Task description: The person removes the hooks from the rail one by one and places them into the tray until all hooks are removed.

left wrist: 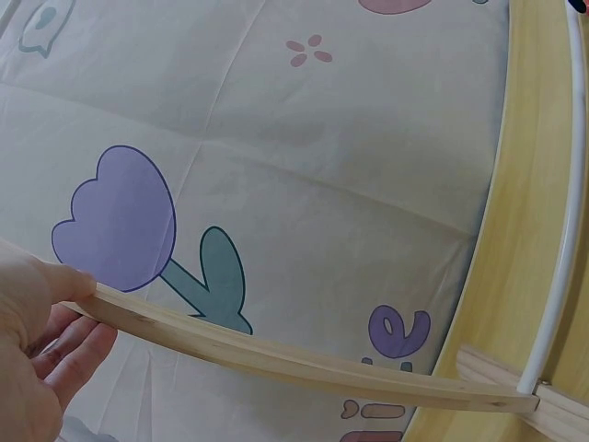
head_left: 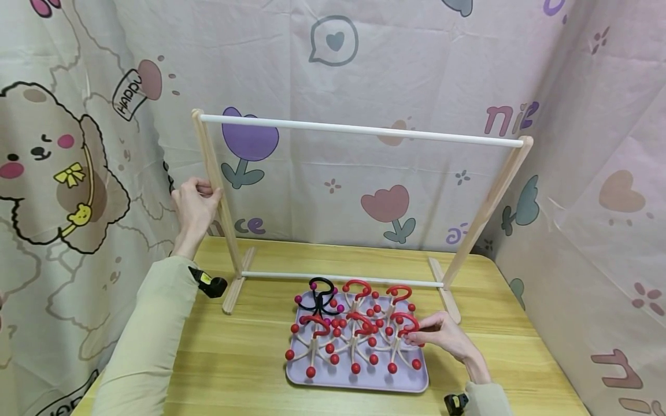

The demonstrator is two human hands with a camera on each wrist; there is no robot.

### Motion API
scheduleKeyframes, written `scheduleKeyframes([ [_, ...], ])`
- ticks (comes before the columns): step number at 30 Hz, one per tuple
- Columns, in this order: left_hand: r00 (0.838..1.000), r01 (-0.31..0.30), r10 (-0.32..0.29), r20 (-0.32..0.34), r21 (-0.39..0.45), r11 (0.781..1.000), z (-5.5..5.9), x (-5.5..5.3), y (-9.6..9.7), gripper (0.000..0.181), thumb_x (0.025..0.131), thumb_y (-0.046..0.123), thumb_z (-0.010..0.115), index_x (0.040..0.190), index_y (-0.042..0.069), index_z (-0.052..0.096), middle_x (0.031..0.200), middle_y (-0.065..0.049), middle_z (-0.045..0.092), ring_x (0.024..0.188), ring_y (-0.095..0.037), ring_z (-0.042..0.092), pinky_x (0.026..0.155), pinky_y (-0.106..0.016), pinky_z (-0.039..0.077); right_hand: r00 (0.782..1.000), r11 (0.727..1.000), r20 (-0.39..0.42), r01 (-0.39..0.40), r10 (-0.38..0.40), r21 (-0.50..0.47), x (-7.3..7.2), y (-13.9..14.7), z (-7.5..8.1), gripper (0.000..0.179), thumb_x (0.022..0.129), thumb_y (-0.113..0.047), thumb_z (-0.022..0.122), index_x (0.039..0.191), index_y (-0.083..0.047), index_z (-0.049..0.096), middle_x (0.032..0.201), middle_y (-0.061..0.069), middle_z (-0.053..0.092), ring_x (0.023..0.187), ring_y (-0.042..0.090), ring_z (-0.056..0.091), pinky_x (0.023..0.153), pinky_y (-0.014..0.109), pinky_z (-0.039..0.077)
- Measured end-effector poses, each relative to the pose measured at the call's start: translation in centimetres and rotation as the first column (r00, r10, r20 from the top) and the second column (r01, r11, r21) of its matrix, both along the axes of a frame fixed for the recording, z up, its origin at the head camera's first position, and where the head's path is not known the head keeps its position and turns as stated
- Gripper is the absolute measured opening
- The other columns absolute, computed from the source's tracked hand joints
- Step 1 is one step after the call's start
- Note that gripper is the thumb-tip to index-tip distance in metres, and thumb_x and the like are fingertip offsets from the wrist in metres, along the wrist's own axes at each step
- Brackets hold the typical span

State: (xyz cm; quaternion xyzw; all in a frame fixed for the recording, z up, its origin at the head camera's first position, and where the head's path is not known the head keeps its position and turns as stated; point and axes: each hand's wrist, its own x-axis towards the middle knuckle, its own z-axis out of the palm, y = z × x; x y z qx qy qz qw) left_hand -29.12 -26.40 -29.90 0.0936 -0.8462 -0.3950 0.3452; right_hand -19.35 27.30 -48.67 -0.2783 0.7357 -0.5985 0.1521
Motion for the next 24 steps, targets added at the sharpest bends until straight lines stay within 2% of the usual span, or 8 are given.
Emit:
scheduleKeyframes([
  [5, 1.0, -0.002, 0.002, -0.005, -0.002, 1.0, -0.01, -0.02, 0.03, 0.029, 0.093, 0.017, 0.067, 0.11, -0.007, 0.067, 0.104, -0.026, 0.071, 0.096, -0.033, 0.063, 0.078, -0.023, 0.038, 1.0, 1.0, 0.003, -0.017, 0.018, -0.019, 0.02, 0.13, 0.01, 0.018, 0.092, 0.004, 0.064, 0.102, 0.019, 0.069, 0.094, 0.01, 0.08, 0.081, 0.008, 0.074, 0.071, 0.036, 0.062],
  [14, 1.0, -0.009, 0.009, 0.003, -0.006, 1.0, -0.07, -0.09, -0.04, 0.029, 0.093, 0.017, 0.068, 0.111, -0.006, 0.067, 0.103, -0.024, 0.072, 0.084, -0.02, 0.059, 0.072, -0.017, 0.037, 1.0, 1.0, 0.028, -0.003, 0.003, 0.011, 0.03, 0.24, 0.14, 0.018, 0.091, 0.002, 0.066, 0.1, 0.018, 0.069, 0.092, 0.006, 0.08, 0.079, 0.008, 0.074, 0.071, 0.035, 0.062],
  [21, 1.0, -0.007, 0.007, 0.004, 0.0, 1.0, -0.04, -0.11, -0.03, 0.029, 0.093, 0.017, 0.068, 0.111, -0.006, 0.067, 0.104, -0.024, 0.072, 0.084, -0.02, 0.058, 0.073, -0.017, 0.037, 0.998, 1.0, 0.067, -0.009, 0.008, 0.019, -0.09, 0.42, -0.04, 0.022, 0.092, 0.001, 0.065, 0.102, 0.021, 0.065, 0.093, 0.001, 0.08, 0.081, 0.01, 0.075, 0.074, 0.034, 0.062],
  [24, 1.0, -0.01, 0.01, -0.003, -0.003, 1.0, -0.02, -0.12, -0.05, 0.028, 0.093, 0.016, 0.068, 0.11, -0.006, 0.068, 0.103, -0.024, 0.073, 0.08, -0.016, 0.057, 0.074, -0.018, 0.037, 0.997, 1.0, 0.082, -0.016, 0.015, 0.01, -0.09, 0.45, 0.0, 0.024, 0.092, 0.001, 0.065, 0.103, 0.022, 0.064, 0.093, 0.0, 0.08, 0.082, 0.011, 0.076, 0.074, 0.034, 0.062],
])
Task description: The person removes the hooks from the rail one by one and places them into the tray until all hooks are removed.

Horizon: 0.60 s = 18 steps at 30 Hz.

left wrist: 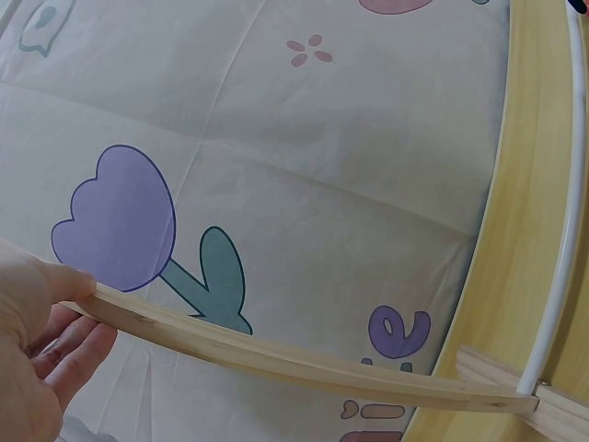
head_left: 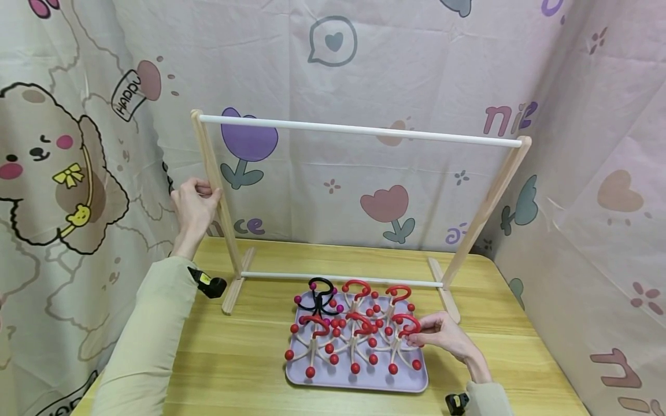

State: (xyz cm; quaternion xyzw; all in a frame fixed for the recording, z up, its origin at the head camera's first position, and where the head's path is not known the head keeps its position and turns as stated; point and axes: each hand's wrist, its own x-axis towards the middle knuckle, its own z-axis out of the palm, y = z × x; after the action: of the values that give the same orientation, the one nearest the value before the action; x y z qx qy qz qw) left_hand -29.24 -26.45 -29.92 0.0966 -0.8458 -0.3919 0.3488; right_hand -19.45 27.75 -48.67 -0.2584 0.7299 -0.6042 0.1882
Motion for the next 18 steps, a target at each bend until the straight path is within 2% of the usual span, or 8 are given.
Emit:
scheduleKeyframes([
  [5, 1.0, 0.001, -0.001, -0.003, -0.003, 1.0, 0.02, -0.01, -0.06, 0.028, 0.092, 0.017, 0.069, 0.109, -0.006, 0.069, 0.102, -0.024, 0.073, 0.068, 0.003, 0.046, 0.072, -0.016, 0.037, 1.0, 1.0, 0.013, 0.001, -0.001, -0.006, 0.02, -0.06, 0.01, 0.025, 0.091, 0.001, 0.065, 0.104, 0.023, 0.063, 0.094, 0.001, 0.08, 0.083, 0.012, 0.076, 0.074, 0.034, 0.062],
  [8, 1.0, 0.0, 0.0, -0.002, -0.003, 1.0, 0.0, -0.01, -0.05, 0.028, 0.092, 0.017, 0.069, 0.109, -0.005, 0.068, 0.102, -0.024, 0.073, 0.066, 0.005, 0.045, 0.071, -0.016, 0.037, 1.0, 1.0, 0.025, 0.006, -0.006, -0.002, 0.04, -0.06, -0.01, 0.027, 0.091, 0.001, 0.066, 0.105, 0.024, 0.062, 0.094, 0.001, 0.08, 0.083, 0.013, 0.076, 0.075, 0.035, 0.062],
  [13, 1.0, -0.011, 0.011, -0.006, -0.008, 1.0, -0.17, -0.03, 0.09, 0.027, 0.093, 0.016, 0.068, 0.11, -0.005, 0.067, 0.104, -0.025, 0.072, 0.078, -0.014, 0.059, 0.071, -0.016, 0.038, 0.999, 1.0, 0.039, 0.009, -0.009, 0.008, 0.03, 0.18, -0.03, 0.033, 0.09, 0.002, 0.066, 0.112, 0.026, 0.057, 0.096, 0.0, 0.08, 0.085, 0.013, 0.076, 0.077, 0.039, 0.061],
  [18, 0.999, 0.014, -0.014, -0.039, -0.021, 1.0, -0.5, 0.02, 0.14, 0.029, 0.094, 0.015, 0.067, 0.114, -0.006, 0.066, 0.107, -0.026, 0.073, 0.092, -0.032, 0.068, 0.069, -0.007, 0.036, 1.0, 1.0, 0.019, 0.017, -0.017, -0.003, 0.21, 0.69, 0.15, 0.044, 0.089, 0.003, 0.065, 0.121, 0.029, 0.048, 0.099, 0.005, 0.079, 0.086, 0.014, 0.076, 0.078, 0.04, 0.061],
])
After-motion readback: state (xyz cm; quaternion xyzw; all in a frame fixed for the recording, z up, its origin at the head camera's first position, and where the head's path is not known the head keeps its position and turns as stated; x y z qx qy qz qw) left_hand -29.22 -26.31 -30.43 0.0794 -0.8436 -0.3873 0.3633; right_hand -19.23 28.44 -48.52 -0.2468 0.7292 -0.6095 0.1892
